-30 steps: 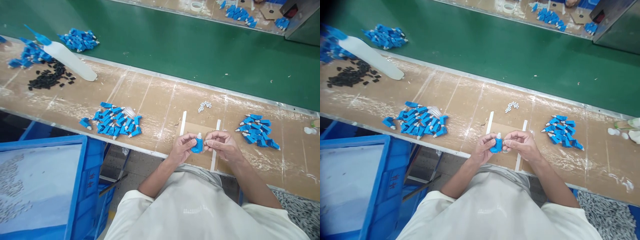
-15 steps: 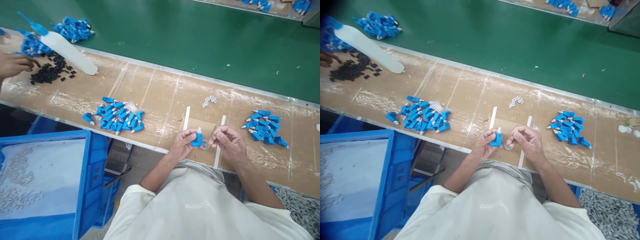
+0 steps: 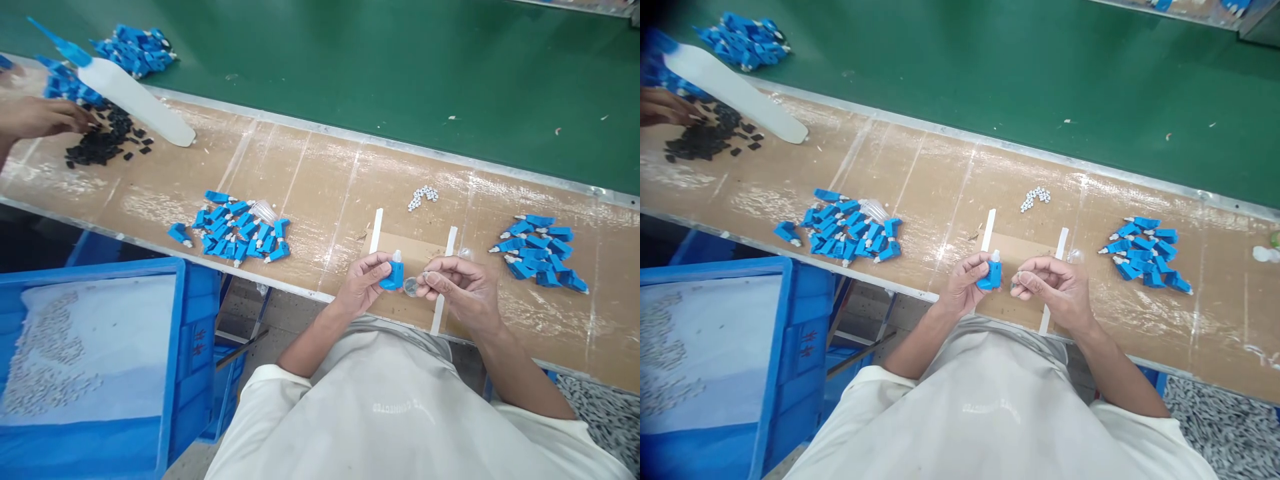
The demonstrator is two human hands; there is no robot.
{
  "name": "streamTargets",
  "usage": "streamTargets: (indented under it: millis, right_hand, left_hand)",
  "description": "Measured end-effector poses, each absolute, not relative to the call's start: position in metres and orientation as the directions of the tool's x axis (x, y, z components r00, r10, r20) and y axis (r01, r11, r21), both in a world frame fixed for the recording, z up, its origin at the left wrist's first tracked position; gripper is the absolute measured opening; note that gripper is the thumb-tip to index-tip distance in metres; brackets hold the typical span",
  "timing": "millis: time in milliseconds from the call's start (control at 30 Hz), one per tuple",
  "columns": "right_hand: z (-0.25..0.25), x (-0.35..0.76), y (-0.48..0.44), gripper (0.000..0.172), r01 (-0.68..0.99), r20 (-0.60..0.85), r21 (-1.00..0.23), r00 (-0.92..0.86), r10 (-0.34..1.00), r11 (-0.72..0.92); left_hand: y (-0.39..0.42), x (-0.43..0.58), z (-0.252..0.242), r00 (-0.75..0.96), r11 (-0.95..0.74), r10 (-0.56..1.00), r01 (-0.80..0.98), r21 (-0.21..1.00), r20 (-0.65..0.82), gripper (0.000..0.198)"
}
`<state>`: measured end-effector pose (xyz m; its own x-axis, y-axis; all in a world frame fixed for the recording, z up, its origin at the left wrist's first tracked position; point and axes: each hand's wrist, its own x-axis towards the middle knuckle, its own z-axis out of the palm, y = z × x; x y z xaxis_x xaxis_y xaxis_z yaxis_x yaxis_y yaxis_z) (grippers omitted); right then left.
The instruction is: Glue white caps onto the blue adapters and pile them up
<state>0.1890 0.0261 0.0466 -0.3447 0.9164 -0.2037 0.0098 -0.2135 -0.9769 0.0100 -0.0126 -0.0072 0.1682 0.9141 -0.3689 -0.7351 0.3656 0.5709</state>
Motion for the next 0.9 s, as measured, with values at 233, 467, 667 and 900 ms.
streamTargets:
  millis: [233,467,667,900]
  right_hand:
    - [0.054,0.177,0.014,0.032,0.038,-0.157,-0.987,-0.334,0.930,-0.153]
    - [0.052,0.171,0.011,0.028,0.056,-0.079,-0.996,-0.308,0.948,-0.065]
    - [0.049,0.170,0.008,0.023,0.093,-0.048,-0.995,-0.287,0.957,-0.022]
    - [0.048,0.167,0.006,0.018,0.144,-0.050,-0.989,-0.217,0.975,-0.018]
  left_hand:
    - [-0.016,0.016,0.001,0.068,0.281,0.943,-0.691,0.666,-0.326,0.048]
    - [-0.019,0.016,-0.002,0.047,0.229,0.963,-0.665,0.711,-0.266,0.045]
    - [-0.022,0.015,-0.008,0.013,0.146,0.985,-0.609,0.780,-0.174,0.043]
    - [-0.023,0.019,-0.003,-0.126,0.049,0.983,-0.522,0.852,-0.134,0.045]
